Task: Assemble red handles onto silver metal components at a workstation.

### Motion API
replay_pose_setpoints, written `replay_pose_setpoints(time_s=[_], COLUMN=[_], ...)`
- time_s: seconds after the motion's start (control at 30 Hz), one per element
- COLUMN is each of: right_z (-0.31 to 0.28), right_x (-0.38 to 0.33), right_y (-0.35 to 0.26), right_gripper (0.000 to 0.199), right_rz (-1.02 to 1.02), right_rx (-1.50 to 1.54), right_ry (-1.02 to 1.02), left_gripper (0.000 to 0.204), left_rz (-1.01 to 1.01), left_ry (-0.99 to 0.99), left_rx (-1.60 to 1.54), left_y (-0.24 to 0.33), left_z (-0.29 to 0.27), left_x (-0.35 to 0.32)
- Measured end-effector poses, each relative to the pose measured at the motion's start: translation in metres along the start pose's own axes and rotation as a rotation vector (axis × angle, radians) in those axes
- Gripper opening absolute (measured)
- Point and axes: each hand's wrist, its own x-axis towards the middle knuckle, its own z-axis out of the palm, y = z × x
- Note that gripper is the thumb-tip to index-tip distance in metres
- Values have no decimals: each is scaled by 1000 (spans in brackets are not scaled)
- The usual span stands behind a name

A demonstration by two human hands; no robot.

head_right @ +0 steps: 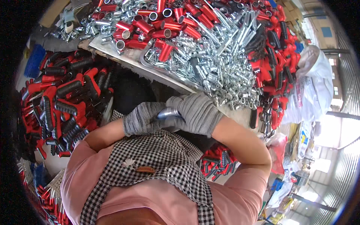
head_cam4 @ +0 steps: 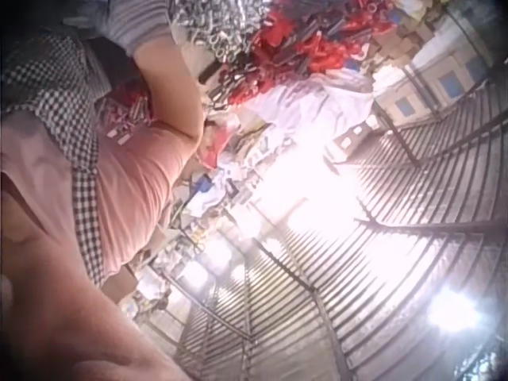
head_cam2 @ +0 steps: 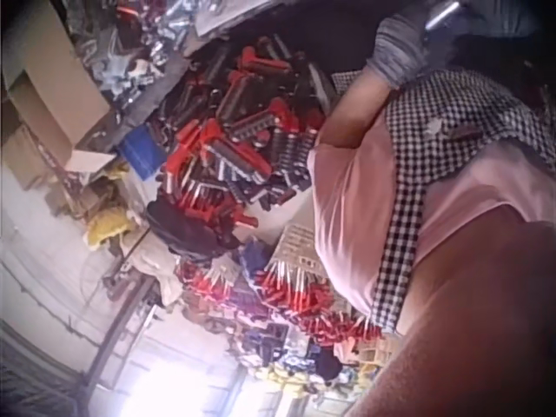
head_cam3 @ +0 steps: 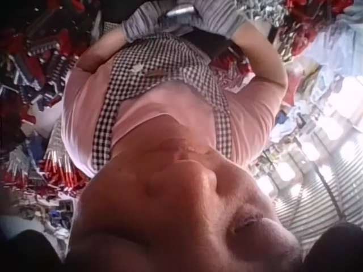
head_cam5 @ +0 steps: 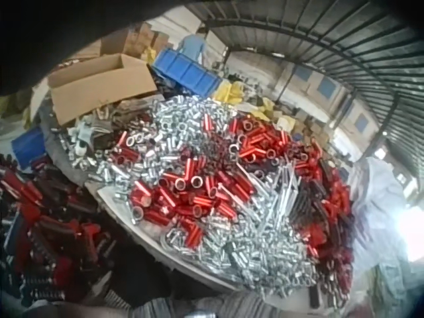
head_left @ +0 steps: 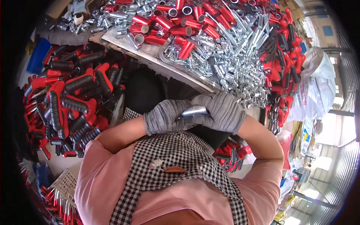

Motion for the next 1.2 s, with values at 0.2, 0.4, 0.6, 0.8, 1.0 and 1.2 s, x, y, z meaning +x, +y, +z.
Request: replay_pose_setpoints(time_s=[0.2, 0.4, 0.6, 0.8, 1.0, 1.2], right_z=[-7, -12, 9, 9, 35, 87], right_x=[-22, -37, -33, -43, -59, -47], right_y=[0, 4, 4, 7, 28, 5], right_gripper=[72, 60, 63, 50, 75, 86], right_rz=[-73, 205, -232, -58, 86, -174], right_rx=[85, 192, -41, 225, 461, -32], right_ry=[460, 203, 412, 468, 448, 462], left_gripper=[42, 44, 44, 43, 39, 28], left_rz=[-28, 14, 34, 221, 154, -314], left_ry=[47, 91, 104, 102, 155, 840], left_rx=[-147, -55, -42, 91, 22, -1166], left_y=[15, 18, 14, 17, 12, 20], left_z=[-1, 3, 7, 23, 13, -11], left_x=[-9, -10, -8, -11, -6, 21])
